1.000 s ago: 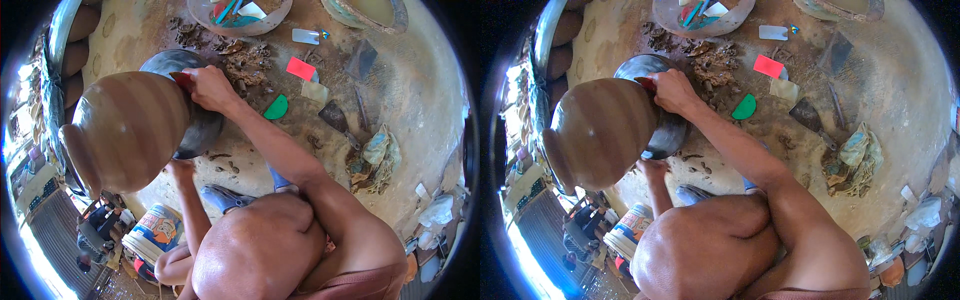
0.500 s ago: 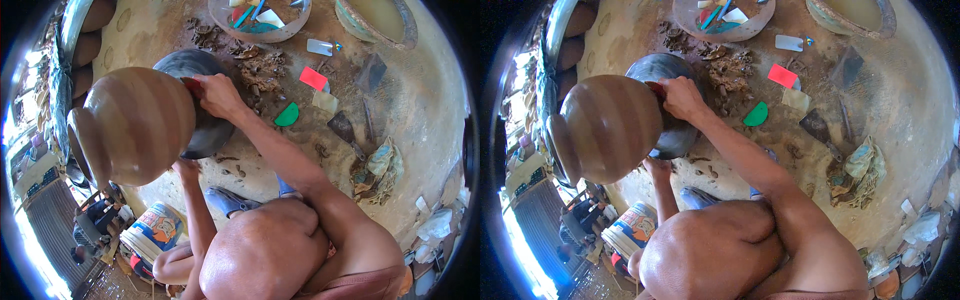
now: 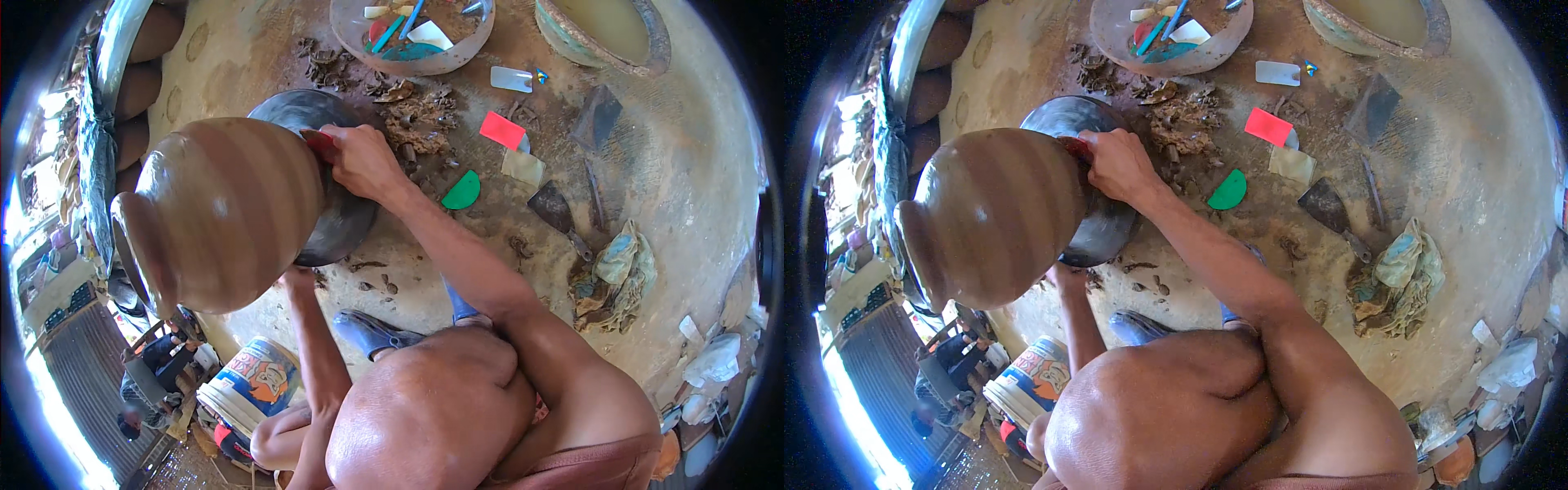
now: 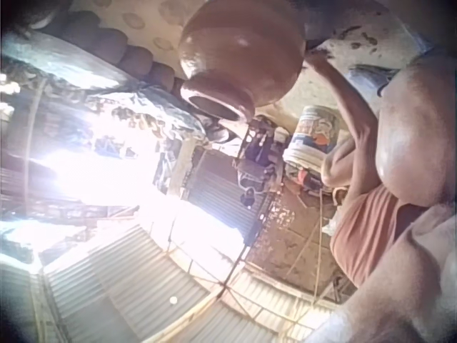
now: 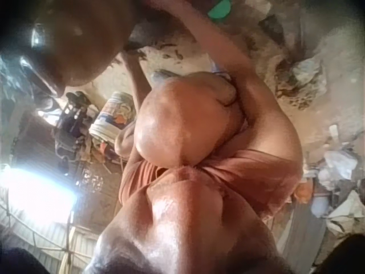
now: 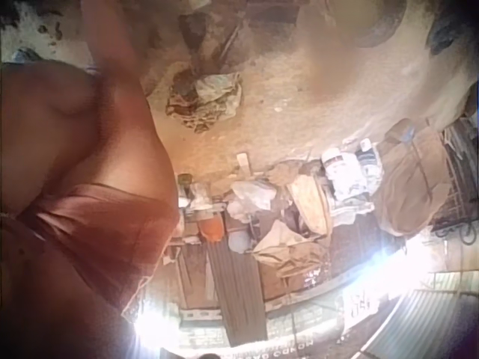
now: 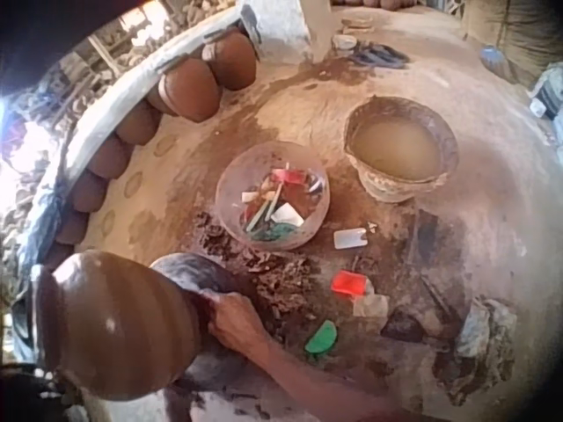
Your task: The person smooths the exterior surface of a large clay pot using plastic scrapers and a piece of cloth while it rotates on a wheel.
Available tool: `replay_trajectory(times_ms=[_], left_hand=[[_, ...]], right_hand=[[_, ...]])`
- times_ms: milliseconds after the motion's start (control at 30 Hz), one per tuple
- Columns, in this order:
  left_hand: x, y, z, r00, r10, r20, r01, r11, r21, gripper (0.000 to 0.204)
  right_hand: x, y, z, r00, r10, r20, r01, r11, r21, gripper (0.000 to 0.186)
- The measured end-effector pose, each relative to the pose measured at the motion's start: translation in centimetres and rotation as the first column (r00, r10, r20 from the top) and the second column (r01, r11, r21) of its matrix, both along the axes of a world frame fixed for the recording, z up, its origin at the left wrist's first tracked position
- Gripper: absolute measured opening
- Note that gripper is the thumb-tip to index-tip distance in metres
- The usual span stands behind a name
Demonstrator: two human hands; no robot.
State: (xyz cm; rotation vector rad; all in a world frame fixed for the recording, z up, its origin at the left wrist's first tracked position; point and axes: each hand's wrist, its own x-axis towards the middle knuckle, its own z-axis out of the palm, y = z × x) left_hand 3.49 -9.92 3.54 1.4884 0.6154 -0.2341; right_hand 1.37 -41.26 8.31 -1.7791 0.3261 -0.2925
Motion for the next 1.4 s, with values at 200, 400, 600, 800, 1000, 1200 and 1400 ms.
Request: replay_trajectory(times_ms=[200,400,600,800,1000,1200,1400], left_hand=[[-12.2,-5.1,-3.9,0.921,-0.333,-0.201,0.07,0.65,-0.757,0.077],[-2.4,-2.7,2.6,0.971,0.038,-0.234,-0.028,0.999,0.046,0.077],[-9.1,-10.1,0.2,0.95,0.289,-0.121,-0.297,0.954,-0.052,0.071],[-8.3,-10.0,1.2,0.95,0.133,-0.284,-0.124,0.991,0.048,0.073],[-3.7,-4.7,-1.1,0.972,0.229,-0.054,-0.224,0.97,0.093,0.07],[-11.3,-11.4,2.2,0.873,-0.037,-0.487,-0.041,0.988,-0.15,0.088],[-1.3,0.6,0.2,0.998,0.031,0.051,-0.028,0.998,-0.052,0.074]], right_hand=[[0.3,0.4,-0.6,1.0,-0.013,-0.014,0.012,0.999,-0.045,0.03],[0.7,0.5,-0.1,0.999,0.005,-0.042,-0.008,0.998,-0.057,0.028],[0.6,1.7,-0.3,1.0,-0.013,0.017,0.014,0.997,-0.074,0.024],[-0.6,-1.2,-1.9,0.999,-0.037,-0.027,0.032,0.985,-0.168,0.024],[0.7,-0.1,-0.1,1.0,0.018,0.006,-0.017,0.988,-0.155,0.025],[0.2,-1.0,-0.7,0.997,0.047,-0.059,-0.057,0.982,-0.182,0.028],[1.3,1.8,2.3,0.991,0.129,-0.035,-0.132,0.986,-0.099,0.03]])
